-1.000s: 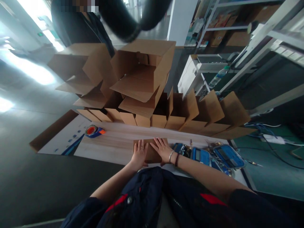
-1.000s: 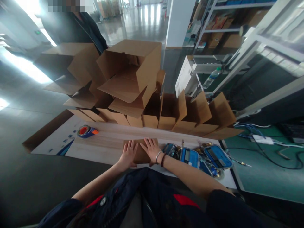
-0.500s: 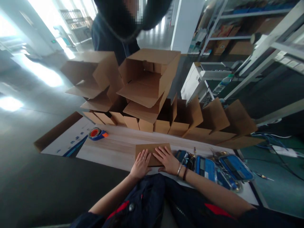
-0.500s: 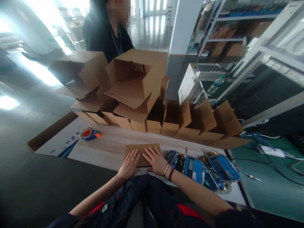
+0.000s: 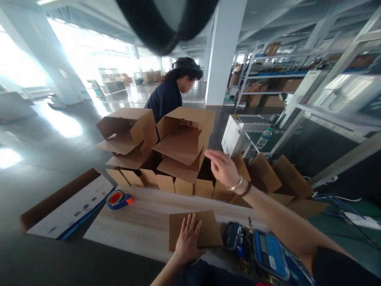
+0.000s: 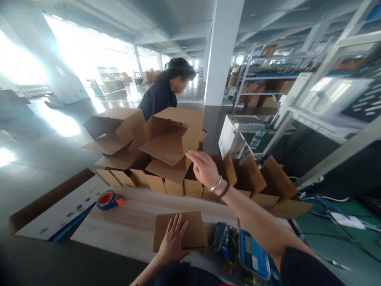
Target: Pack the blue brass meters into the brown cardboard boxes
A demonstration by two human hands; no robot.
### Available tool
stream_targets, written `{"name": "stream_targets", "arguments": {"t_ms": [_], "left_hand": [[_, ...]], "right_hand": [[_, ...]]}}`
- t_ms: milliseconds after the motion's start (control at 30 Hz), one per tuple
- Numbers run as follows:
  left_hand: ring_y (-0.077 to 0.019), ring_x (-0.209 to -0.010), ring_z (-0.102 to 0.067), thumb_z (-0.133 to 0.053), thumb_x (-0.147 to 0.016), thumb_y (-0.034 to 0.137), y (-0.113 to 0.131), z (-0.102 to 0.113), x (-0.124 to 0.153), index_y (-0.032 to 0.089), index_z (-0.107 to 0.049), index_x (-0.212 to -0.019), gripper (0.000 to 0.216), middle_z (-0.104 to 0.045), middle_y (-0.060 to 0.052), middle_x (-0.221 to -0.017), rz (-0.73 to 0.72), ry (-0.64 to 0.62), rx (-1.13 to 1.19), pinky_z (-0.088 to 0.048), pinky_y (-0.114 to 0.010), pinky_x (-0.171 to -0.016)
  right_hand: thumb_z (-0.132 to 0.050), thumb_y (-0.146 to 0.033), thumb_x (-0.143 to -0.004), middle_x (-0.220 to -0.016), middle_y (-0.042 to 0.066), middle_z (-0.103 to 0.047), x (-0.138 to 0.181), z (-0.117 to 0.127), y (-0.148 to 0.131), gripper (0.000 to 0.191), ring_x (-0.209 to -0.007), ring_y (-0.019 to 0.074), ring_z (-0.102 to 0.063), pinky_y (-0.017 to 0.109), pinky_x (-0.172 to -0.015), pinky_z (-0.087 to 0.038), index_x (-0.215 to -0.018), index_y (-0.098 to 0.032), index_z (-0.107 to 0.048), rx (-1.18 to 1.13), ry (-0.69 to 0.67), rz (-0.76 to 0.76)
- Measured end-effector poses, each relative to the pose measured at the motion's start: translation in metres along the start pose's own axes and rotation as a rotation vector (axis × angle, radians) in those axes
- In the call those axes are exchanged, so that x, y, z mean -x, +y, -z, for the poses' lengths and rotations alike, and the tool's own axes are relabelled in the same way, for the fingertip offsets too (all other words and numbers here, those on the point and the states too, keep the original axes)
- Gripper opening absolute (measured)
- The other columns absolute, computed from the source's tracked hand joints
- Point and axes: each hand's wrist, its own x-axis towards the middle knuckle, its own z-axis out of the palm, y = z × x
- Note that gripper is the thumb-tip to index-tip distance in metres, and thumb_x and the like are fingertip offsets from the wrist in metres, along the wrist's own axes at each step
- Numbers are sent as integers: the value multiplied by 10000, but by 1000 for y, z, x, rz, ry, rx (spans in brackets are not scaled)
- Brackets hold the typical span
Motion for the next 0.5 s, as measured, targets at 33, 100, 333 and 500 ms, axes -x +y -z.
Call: {"name": "stream_targets", "arguments": {"t_ms": [33, 100, 333, 500], "left_hand": [[-336, -1407, -28, -593, -677, 649, -3, 0, 1, 223, -179, -1471, 992, -18, -150, -1535, 26, 5, -7, -137, -531, -1138], [-345, -1405, -36, -609, -688, 603, -11, -2, 5, 205, -190, -1470, 973, -28, -158, -1534, 84, 44, -41, -148, -540, -1130], [-392, -1384, -157, -542, -783, 475, -70, 27, 36, 43, -325, -1409, 791, -207, -266, -1482, 572, 289, -170, -179, -539, -1104], [-389, -1387, -152, -485, -812, 489, -134, 58, 71, 0, -300, -1403, 789, -211, -289, -1476, 878, 434, -153, -163, -509, -1112]], "right_hand": [[-412, -22, -798, -1400, 88, -448, -32, 16, 9, 571, -1288, 251, -395, 500, -1070, -346, -1345, -186, -443, 104, 56, 42], [-437, 10, -780, -1444, 71, -380, -87, 38, 24, 552, -1362, 287, -255, 572, -1083, -270, -1293, -187, -492, 258, 41, 154], [-375, -201, -959, -843, 55, -647, -120, 75, 57, 330, -946, 166, -584, 327, -821, -475, -756, -112, -619, 570, -178, 268], [-281, -520, -943, -775, 61, -636, -9, 129, 35, 511, -709, 129, -616, 282, -654, -488, -742, -198, -624, 404, 83, 33]]}}
